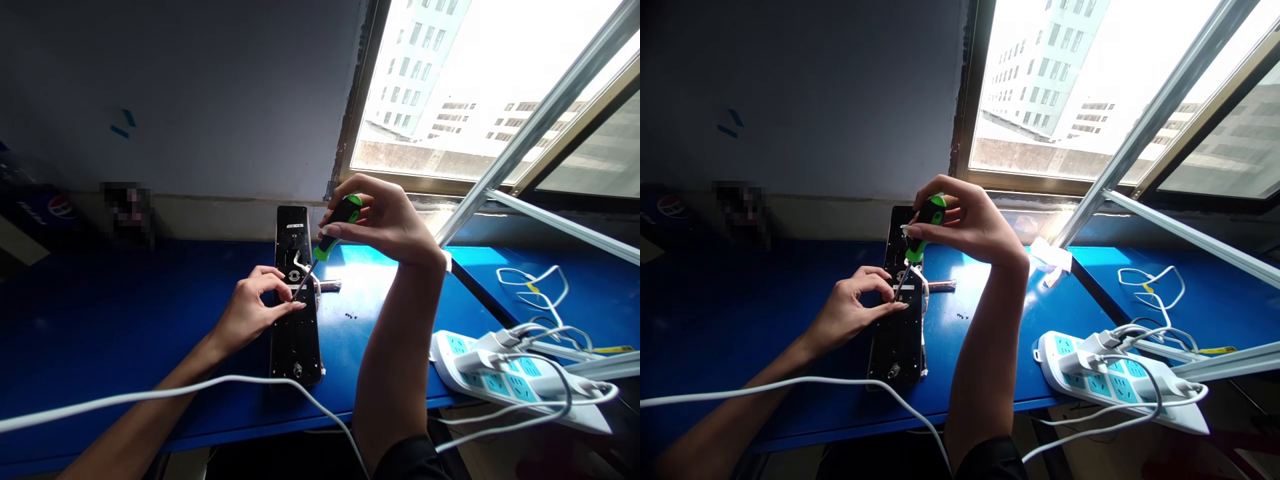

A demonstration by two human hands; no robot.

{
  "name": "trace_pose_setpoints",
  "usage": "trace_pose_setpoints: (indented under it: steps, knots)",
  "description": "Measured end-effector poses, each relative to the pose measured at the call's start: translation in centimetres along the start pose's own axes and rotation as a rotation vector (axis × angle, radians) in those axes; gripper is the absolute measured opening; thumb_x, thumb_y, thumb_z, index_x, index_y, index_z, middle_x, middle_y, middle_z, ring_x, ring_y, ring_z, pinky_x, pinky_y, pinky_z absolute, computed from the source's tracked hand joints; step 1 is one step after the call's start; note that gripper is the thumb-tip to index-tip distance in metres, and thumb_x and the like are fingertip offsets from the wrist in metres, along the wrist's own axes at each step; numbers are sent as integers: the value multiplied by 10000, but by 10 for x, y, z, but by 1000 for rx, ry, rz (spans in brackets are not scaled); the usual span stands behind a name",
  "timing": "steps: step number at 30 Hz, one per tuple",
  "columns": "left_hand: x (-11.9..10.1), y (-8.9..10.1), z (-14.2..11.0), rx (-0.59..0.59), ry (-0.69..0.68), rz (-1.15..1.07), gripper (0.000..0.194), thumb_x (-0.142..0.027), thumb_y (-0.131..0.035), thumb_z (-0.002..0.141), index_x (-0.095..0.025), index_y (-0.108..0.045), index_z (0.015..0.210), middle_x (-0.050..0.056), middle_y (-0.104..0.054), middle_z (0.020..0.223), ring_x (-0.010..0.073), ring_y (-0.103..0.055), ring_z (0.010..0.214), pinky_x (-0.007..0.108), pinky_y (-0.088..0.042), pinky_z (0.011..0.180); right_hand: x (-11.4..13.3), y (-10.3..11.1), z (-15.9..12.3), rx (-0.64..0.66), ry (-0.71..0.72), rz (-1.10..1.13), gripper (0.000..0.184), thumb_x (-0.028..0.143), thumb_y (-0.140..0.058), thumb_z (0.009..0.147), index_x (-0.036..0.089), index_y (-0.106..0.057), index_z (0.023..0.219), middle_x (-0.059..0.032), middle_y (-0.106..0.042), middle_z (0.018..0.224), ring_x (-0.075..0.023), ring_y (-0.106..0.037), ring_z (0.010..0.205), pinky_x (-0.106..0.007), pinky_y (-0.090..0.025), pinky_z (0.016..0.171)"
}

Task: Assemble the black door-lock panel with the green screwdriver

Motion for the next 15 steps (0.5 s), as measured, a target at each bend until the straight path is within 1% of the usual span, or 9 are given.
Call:
trace_pose_setpoints:
  steps: [5, 11, 13, 15]
  knots:
    - [-2, 0, -2, -2, -21, 46, 212, -387, -861, 788, -235, -726, 730, 33, -754, 822, 267, -643, 1093, 375, -536, 896, 5, -4, 2, 9, -5, -82, 423, 434, -879, 775, 159, -692, 1037, -34, -723, 974, -179, -740, 867, -317, -646, 769]
    - [-5, 0, -3, -3, -41, 61, 206, -415, -846, 803, -243, -744, 751, 37, -760, 830, 275, -643, 1094, 390, -540, 904, 16, -15, 5, 68, 6, -158, 349, 397, -856, 806, 169, -703, 1020, -32, -726, 973, -176, -724, 875, -331, -632, 814]
    - [-4, 1, -3, -17, -46, 69, 217, -424, -849, 798, -244, -739, 747, 37, -755, 831, 275, -644, 1086, 395, -538, 906, 18, -15, 5, 61, 9, -162, 340, 404, -845, 819, 173, -702, 1024, -32, -722, 979, -177, -722, 883, -330, -632, 811]
    - [-2, 1, -2, -28, -46, 82, 228, -427, -851, 793, -242, -731, 734, 37, -750, 823, 274, -649, 1068, 393, -539, 892, 19, -13, 4, 25, 22, -176, 337, 412, -840, 824, 178, -700, 1022, -29, -719, 981, -175, -719, 887, -321, -631, 795]
Point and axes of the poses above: each hand's wrist, its own z-axis towards the middle knuckle, its own y-axis out of the back of the hand, x = y × z, the point moved 2 cm from there along z, towards the middle knuckle
